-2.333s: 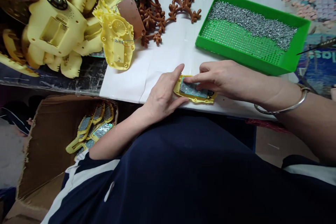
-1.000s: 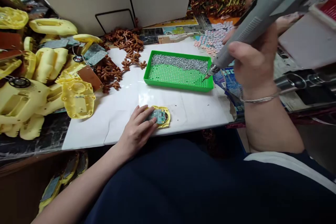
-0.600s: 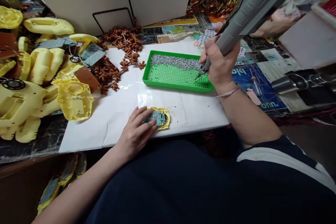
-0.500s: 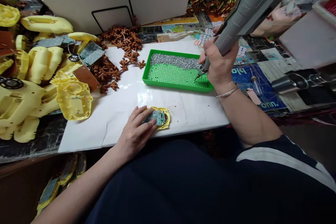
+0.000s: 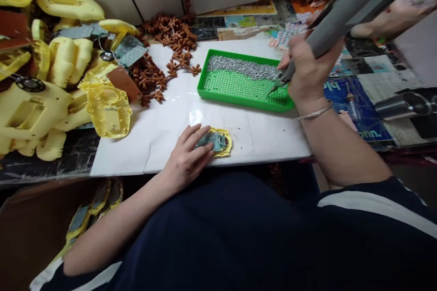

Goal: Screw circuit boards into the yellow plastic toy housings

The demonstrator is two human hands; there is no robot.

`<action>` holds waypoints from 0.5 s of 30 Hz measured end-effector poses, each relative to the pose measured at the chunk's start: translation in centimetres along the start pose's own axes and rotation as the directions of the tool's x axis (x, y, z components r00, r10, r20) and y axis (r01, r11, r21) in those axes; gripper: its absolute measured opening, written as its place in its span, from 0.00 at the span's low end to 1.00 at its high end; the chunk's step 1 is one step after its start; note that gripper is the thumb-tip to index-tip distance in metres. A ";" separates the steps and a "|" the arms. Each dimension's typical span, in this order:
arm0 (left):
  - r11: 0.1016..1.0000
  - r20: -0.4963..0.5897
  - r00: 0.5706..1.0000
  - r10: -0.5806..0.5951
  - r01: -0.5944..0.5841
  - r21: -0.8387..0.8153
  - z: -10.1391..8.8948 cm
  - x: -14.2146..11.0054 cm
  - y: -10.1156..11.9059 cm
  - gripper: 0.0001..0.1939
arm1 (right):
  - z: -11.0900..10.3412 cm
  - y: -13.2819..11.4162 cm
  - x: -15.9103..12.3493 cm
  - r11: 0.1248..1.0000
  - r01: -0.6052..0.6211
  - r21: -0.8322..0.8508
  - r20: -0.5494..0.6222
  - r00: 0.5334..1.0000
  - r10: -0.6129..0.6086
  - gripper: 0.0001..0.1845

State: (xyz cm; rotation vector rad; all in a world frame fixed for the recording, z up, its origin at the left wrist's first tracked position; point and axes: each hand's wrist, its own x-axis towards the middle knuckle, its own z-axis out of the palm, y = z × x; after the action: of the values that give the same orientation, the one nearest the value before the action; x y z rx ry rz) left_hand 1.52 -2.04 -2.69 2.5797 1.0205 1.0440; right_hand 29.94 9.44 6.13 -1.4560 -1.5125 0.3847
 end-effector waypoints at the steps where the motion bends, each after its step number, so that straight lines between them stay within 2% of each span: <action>1: 1.000 0.008 1.000 0.002 -0.002 -0.005 0.0 0.0 0.0 0.05 | 0.1 -0.3 0.0 0.999 0.027 0.020 -0.032 0.999 -0.027 0.26; 3: 1.000 0.023 1.000 0.010 -0.009 -0.023 -0.1 0.0 0.0 0.05 | 0.2 -1.6 -0.2 0.994 0.087 0.064 -0.097 0.992 -0.081 0.22; 6: 0.999 0.035 0.999 0.019 -0.018 -0.033 0.0 -0.1 -0.1 0.06 | 0.6 -4.5 -1.7 0.985 0.111 0.132 -0.221 0.972 -0.080 0.18; 8: 1.000 0.035 0.999 0.023 -0.022 -0.019 0.1 -0.1 -0.1 0.05 | 0.9 -6.5 -3.3 0.984 0.092 0.153 -0.162 0.985 -0.067 0.19; 9: 1.000 0.034 0.999 0.024 -0.024 -0.012 0.1 -0.1 -0.1 0.04 | 1.2 -7.3 -4.1 0.987 0.094 0.129 -0.091 0.992 -0.083 0.19; 11: 1.000 0.038 0.999 0.023 -0.023 -0.007 0.1 -0.1 0.0 0.05 | 1.7 -8.3 -5.7 0.978 0.162 0.129 0.040 0.985 -0.168 0.17; 13: 1.000 0.047 0.999 0.019 -0.019 -0.003 0.1 0.0 0.0 0.05 | 2.3 -8.5 -6.9 0.946 0.217 0.241 0.133 0.958 -0.254 0.14; 15: 1.000 0.048 0.999 0.019 -0.019 0.011 0.1 0.1 0.1 0.06 | 2.9 -8.2 -7.6 0.918 0.194 0.345 0.172 0.949 -0.265 0.15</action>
State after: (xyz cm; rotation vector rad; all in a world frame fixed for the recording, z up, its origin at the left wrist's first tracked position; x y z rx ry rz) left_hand 1.63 -2.03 -2.67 2.6155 0.9957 0.9782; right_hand 21.46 1.85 7.91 -0.9885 -1.6817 0.6315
